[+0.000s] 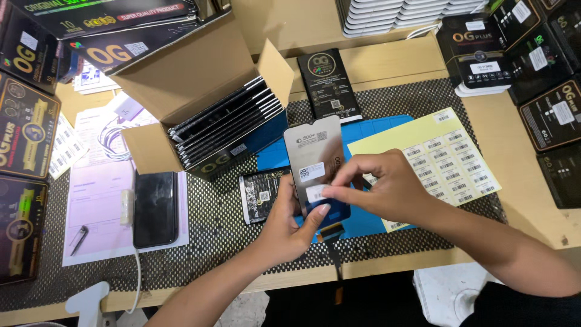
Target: The person repeatedly picks up packaged electronic items, writes on them with a pen, and places them into a cardboard box. The person also removes items from plastic sleeves and applies labels from a sheet to the packages.
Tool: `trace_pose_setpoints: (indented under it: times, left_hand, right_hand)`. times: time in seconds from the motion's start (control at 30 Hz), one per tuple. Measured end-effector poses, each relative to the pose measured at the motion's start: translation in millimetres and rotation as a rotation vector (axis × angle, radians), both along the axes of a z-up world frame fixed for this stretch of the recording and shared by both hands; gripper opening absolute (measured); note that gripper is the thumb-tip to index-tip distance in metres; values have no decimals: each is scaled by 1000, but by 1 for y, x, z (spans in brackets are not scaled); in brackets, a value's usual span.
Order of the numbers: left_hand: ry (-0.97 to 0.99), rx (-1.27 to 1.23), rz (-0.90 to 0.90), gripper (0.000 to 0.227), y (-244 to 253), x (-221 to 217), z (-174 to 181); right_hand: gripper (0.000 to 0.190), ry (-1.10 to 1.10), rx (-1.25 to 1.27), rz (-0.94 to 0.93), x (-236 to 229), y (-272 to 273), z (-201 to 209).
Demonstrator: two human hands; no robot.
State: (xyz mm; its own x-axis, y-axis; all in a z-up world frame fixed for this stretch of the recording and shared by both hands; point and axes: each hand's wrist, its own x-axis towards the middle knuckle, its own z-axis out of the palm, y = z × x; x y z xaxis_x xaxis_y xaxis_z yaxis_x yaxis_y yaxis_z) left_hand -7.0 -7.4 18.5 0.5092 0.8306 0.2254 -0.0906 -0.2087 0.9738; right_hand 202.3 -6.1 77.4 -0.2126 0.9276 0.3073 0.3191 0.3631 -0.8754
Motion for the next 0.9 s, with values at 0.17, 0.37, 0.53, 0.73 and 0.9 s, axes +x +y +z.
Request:
trace_pose_setpoints:
  times: [0.17, 0.37, 0.53, 0.73, 0.9]
  left_hand:
    - [-5, 20, 20, 34, 2, 0, -2]
    - [63, 133, 51, 30, 1, 0, -5]
    - [26, 157, 91, 25, 2, 3, -7]
    - [-32, 69, 101, 19, 5, 4, -7]
    - [-18, -15, 143, 13, 6, 4, -4]
  right_hand:
    - [9, -103, 33, -67, -9, 3, -2]
    - [14, -176, 76, -169, -16, -2, -4]
    - [47, -55, 10, -283, -4, 2, -33]
    - [45, 67, -96, -105, 6, 6, -46]
    - [43, 57, -149, -67, 14, 6, -64]
